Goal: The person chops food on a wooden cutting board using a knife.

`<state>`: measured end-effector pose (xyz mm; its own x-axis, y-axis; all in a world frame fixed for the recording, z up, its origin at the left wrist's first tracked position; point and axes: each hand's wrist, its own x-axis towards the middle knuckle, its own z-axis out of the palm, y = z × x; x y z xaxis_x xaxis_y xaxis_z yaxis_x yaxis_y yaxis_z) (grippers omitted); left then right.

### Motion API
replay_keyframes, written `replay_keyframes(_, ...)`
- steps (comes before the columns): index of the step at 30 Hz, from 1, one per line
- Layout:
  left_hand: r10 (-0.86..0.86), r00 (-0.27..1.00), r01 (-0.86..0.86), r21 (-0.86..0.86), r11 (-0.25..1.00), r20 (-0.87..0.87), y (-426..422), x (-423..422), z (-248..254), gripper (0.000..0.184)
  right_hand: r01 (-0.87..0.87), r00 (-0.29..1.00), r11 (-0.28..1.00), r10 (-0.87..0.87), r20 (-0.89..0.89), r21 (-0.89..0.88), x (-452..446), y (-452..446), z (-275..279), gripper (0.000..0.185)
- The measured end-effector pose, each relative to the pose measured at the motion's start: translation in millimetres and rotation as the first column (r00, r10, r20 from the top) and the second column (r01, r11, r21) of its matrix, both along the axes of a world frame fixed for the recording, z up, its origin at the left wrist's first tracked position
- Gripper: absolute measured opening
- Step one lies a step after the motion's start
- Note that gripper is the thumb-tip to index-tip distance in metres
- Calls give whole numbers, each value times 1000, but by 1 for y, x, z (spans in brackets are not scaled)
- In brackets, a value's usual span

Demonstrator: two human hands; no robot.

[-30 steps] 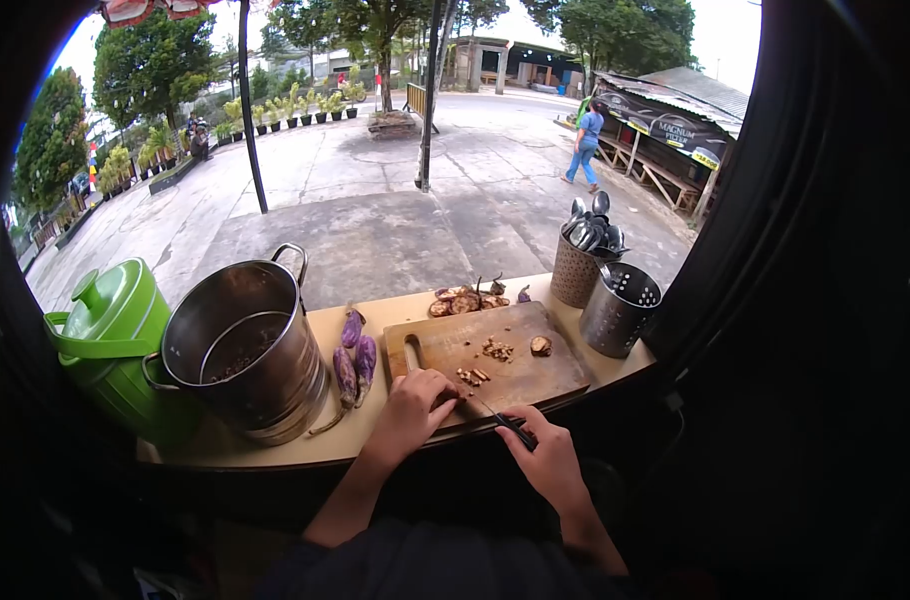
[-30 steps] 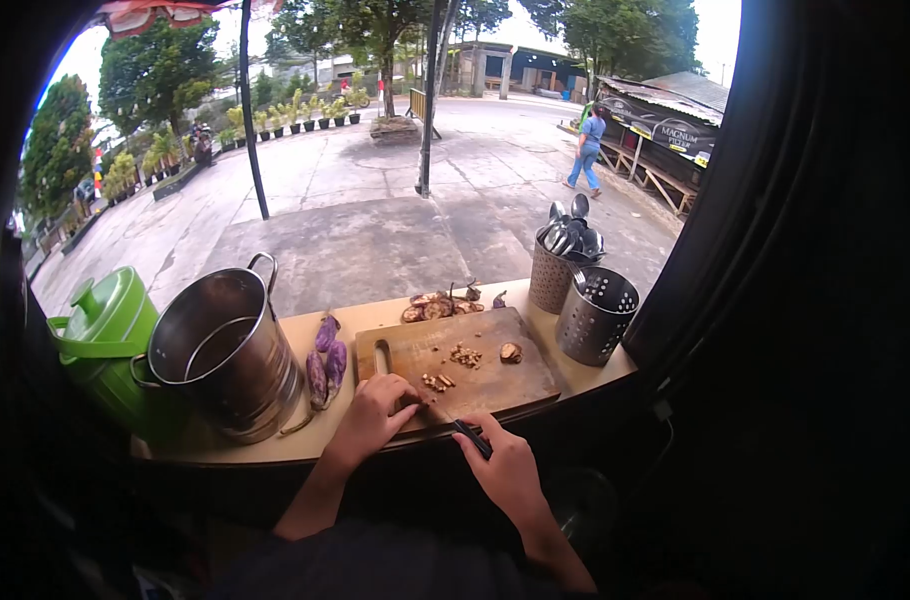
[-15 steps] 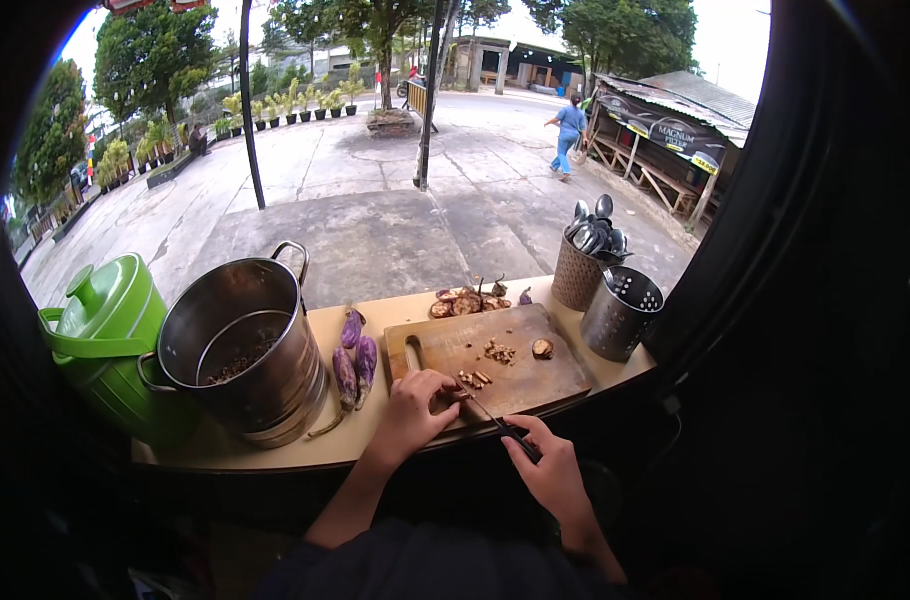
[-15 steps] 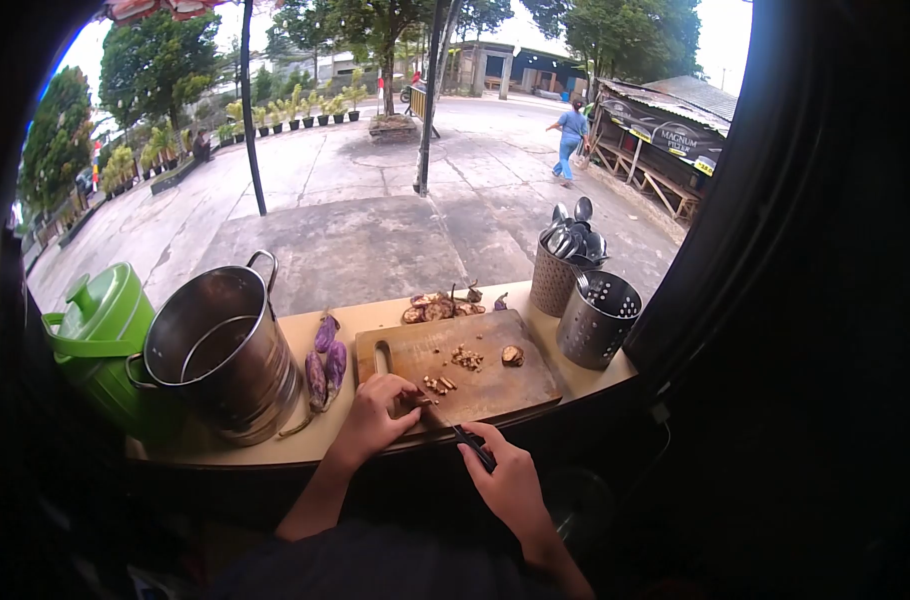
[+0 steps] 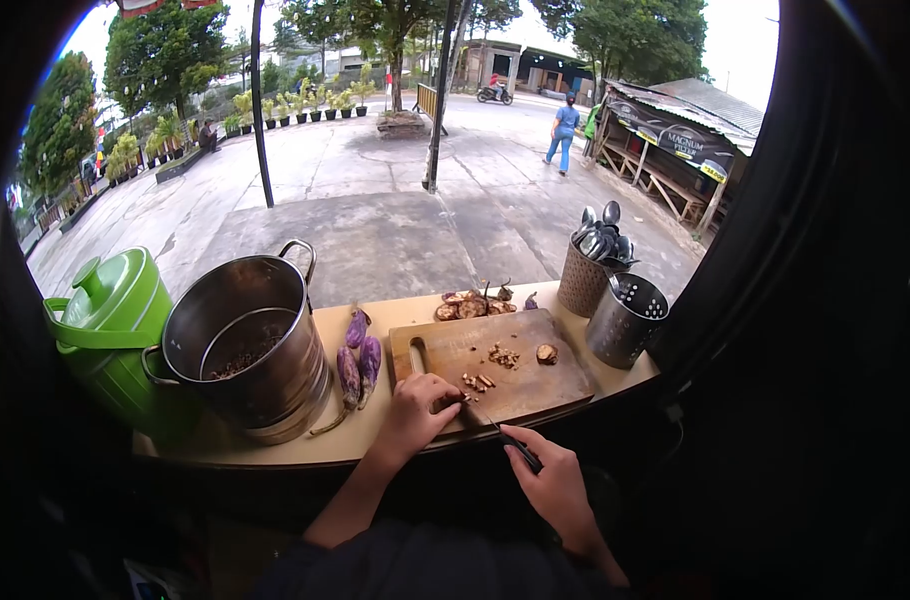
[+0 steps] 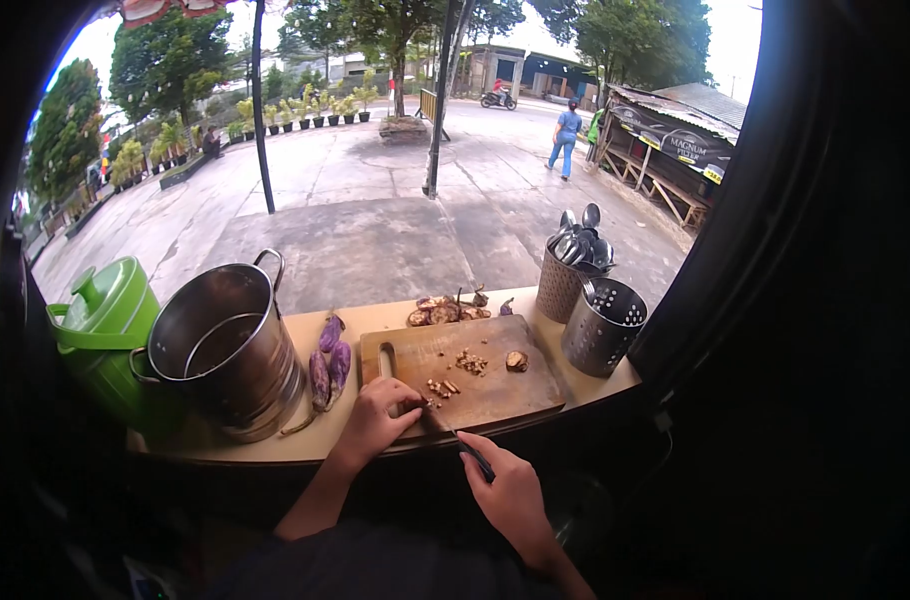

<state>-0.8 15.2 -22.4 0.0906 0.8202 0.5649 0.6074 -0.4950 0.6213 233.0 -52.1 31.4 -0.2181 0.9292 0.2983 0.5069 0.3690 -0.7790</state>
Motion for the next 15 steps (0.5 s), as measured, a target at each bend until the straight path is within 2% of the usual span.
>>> replay_keyframes(5,10,1000,-10,7,1000,-2,-1,1,-1,12,7,999,999,-9,45,52,-3,-1,-4,27)
replay_keyframes(11,4,1000,-4,8,1000,-1,-1,2,0,11,12,991,999,-17,133,37,-11,6,-1,25)
replay_keyframes(15,2,1000,-2,18,1000,8,-3,2,3,11,-5,992,1000,4,124,10,-16,17,-5,25)
